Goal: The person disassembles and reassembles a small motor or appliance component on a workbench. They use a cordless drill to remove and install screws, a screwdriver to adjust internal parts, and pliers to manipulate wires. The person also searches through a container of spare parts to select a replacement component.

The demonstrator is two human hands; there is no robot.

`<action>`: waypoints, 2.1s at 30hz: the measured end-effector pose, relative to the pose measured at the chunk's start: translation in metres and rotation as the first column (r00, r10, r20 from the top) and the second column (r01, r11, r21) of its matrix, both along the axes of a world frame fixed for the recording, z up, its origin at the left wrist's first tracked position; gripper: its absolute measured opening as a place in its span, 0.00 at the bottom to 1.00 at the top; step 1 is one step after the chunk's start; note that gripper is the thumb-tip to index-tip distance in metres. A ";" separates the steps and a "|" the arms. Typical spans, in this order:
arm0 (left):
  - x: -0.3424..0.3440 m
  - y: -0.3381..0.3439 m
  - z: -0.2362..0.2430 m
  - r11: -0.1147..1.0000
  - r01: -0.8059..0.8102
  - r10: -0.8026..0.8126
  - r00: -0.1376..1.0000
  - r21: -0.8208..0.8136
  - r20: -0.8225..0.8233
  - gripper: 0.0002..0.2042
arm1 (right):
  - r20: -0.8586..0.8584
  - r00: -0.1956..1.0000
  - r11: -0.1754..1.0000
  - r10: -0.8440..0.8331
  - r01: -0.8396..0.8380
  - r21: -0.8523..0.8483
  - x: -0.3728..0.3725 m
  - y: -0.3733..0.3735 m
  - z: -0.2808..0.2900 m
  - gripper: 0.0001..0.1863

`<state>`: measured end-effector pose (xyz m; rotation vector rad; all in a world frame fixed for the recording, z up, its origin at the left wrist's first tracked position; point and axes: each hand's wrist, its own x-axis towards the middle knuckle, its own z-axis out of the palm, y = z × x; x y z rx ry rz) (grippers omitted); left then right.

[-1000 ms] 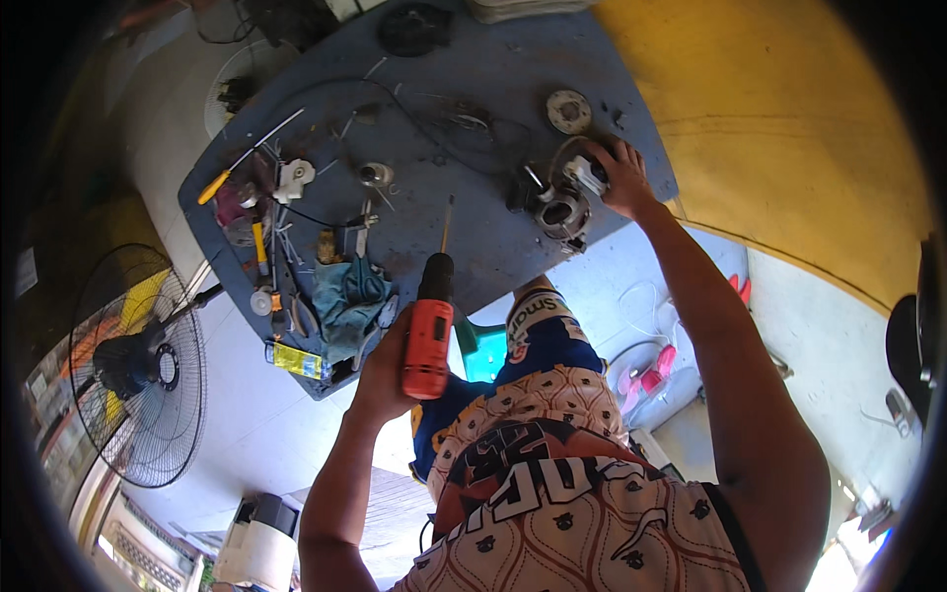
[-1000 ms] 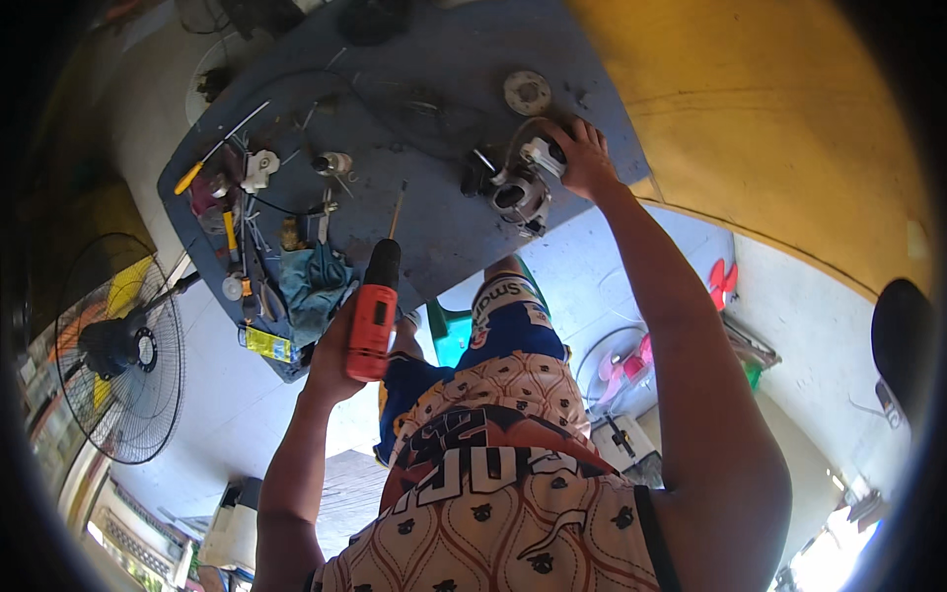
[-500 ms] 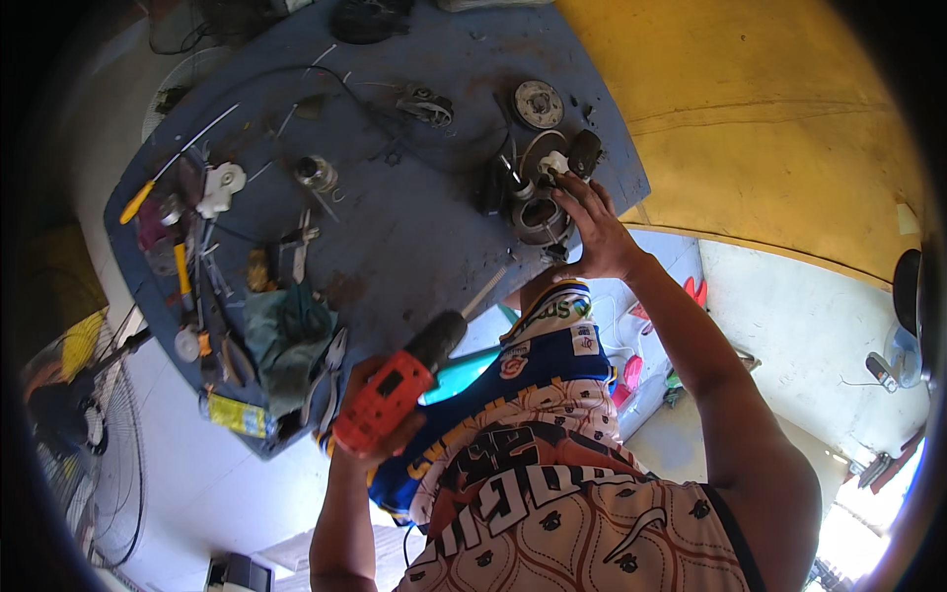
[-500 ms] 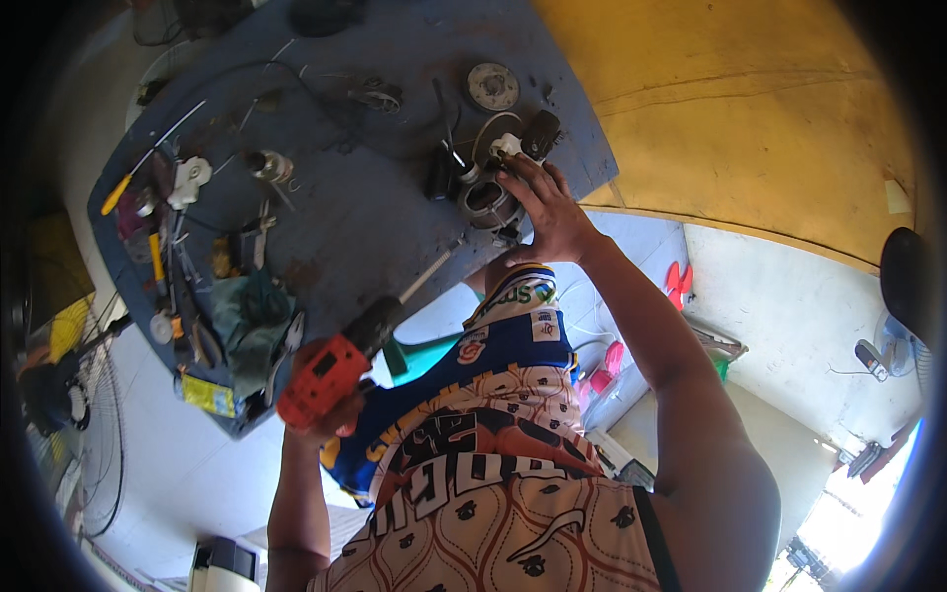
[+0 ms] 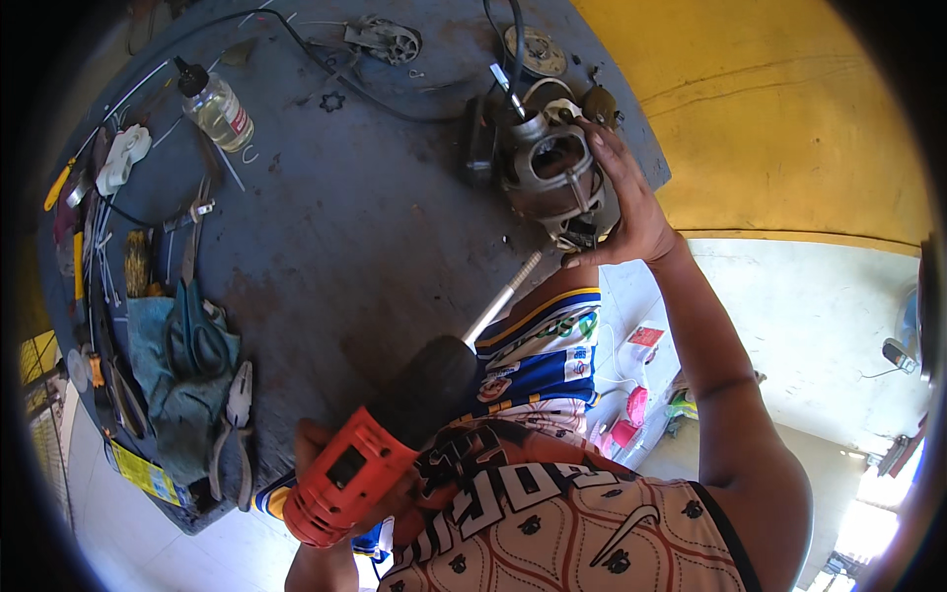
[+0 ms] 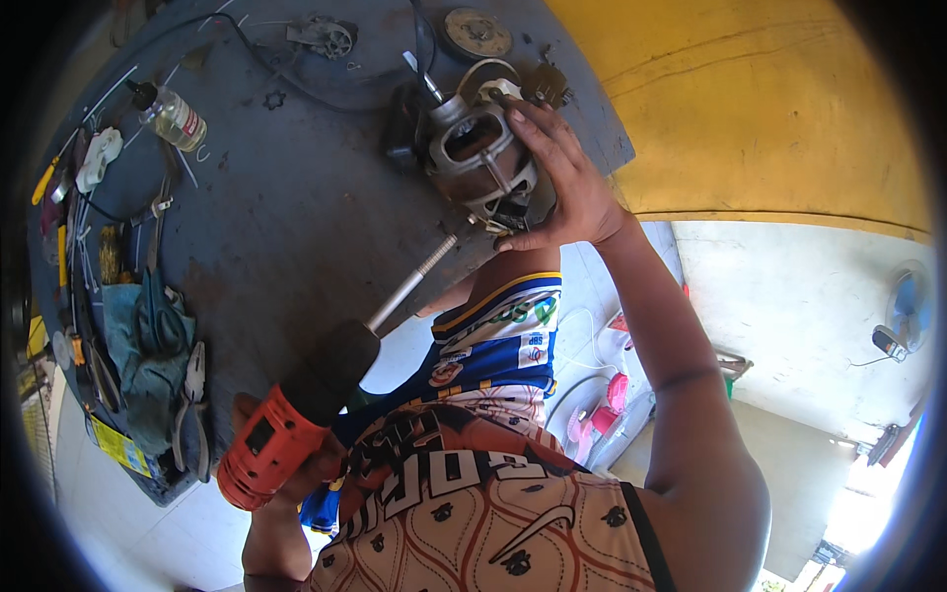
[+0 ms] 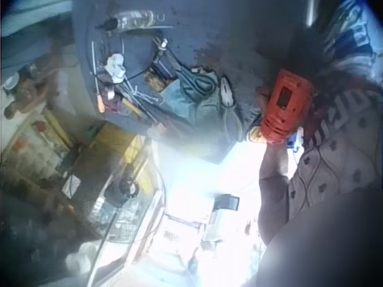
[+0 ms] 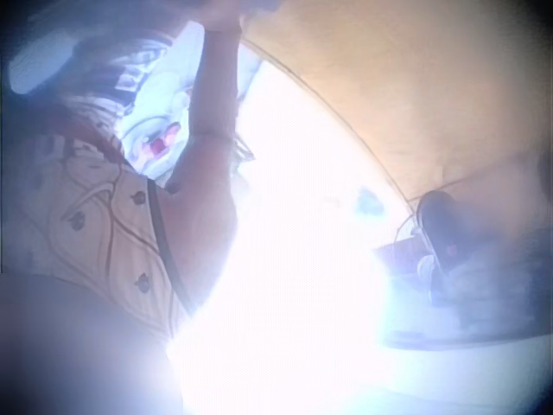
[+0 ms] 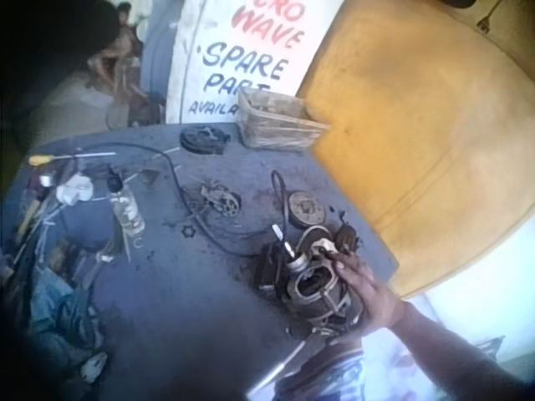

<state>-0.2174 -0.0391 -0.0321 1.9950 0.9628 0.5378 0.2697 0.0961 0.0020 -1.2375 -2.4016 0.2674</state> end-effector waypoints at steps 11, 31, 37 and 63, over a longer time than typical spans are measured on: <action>0.049 -0.041 0.007 0.807 -0.381 0.525 0.814 -0.452 0.250 0.17 | -0.065 0.998 0.959 -0.018 0.036 0.281 -0.021 -0.010 -0.019 0.56; 0.073 -0.024 -0.024 0.946 -0.309 0.324 0.884 -0.101 0.336 0.21 | -0.137 0.991 0.978 -0.003 0.031 0.207 -0.039 -0.017 -0.038 0.60; 0.075 -0.022 -0.007 0.933 -0.331 0.357 0.894 -0.140 0.272 0.26 | -0.055 0.998 0.967 -0.022 0.035 0.254 -0.032 -0.016 -0.041 0.60; 0.096 -0.021 -0.007 0.922 -0.267 0.355 0.871 -0.279 0.339 0.28 | -0.447 0.874 0.943 -0.192 0.291 0.163 0.020 0.063 -0.016 0.23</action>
